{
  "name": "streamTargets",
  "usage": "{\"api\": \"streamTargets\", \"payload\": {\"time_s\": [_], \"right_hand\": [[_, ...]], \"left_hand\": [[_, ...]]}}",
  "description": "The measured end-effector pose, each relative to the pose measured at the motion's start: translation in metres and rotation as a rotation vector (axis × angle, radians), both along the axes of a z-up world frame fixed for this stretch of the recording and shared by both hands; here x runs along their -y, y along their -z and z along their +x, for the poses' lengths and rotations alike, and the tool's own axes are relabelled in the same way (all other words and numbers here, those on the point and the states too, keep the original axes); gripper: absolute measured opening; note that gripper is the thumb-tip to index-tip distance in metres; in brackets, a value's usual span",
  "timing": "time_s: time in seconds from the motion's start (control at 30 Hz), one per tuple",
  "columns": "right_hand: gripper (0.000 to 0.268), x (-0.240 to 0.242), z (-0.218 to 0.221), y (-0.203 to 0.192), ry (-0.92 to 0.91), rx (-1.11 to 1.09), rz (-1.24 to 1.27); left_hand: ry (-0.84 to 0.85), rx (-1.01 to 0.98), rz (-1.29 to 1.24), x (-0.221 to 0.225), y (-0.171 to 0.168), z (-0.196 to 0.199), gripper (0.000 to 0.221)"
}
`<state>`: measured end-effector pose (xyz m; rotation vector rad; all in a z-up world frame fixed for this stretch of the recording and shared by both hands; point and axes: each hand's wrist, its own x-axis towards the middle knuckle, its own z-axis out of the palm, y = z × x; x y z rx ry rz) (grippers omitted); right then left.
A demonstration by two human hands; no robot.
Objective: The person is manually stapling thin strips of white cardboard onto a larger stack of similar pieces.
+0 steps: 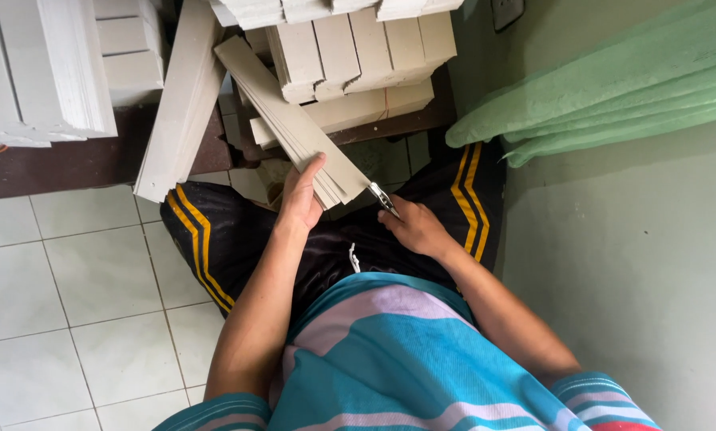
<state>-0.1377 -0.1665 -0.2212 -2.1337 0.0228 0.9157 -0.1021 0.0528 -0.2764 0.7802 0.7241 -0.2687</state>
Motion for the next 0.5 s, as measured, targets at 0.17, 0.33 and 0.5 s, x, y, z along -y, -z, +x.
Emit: {"api": "streamTargets", "payload": {"time_s": [0.17, 0.33, 0.5], "right_hand": [[0.029, -0.012, 0.007, -0.003, -0.005, 0.025, 0.016], [0.029, -0.024, 0.016, 0.003, -0.043, 0.043, 0.031], [0.026, -0.028, 0.017, 0.013, 0.027, -0.013, 0.061]], "left_hand": [[-0.009, 0.023, 0.035, 0.002, -0.005, 0.002, 0.059], [-0.019, 0.029, 0.042, 0.004, -0.004, 0.001, 0.061], [-0.023, 0.042, 0.049, 0.001, 0.005, 0.001, 0.058]]}}
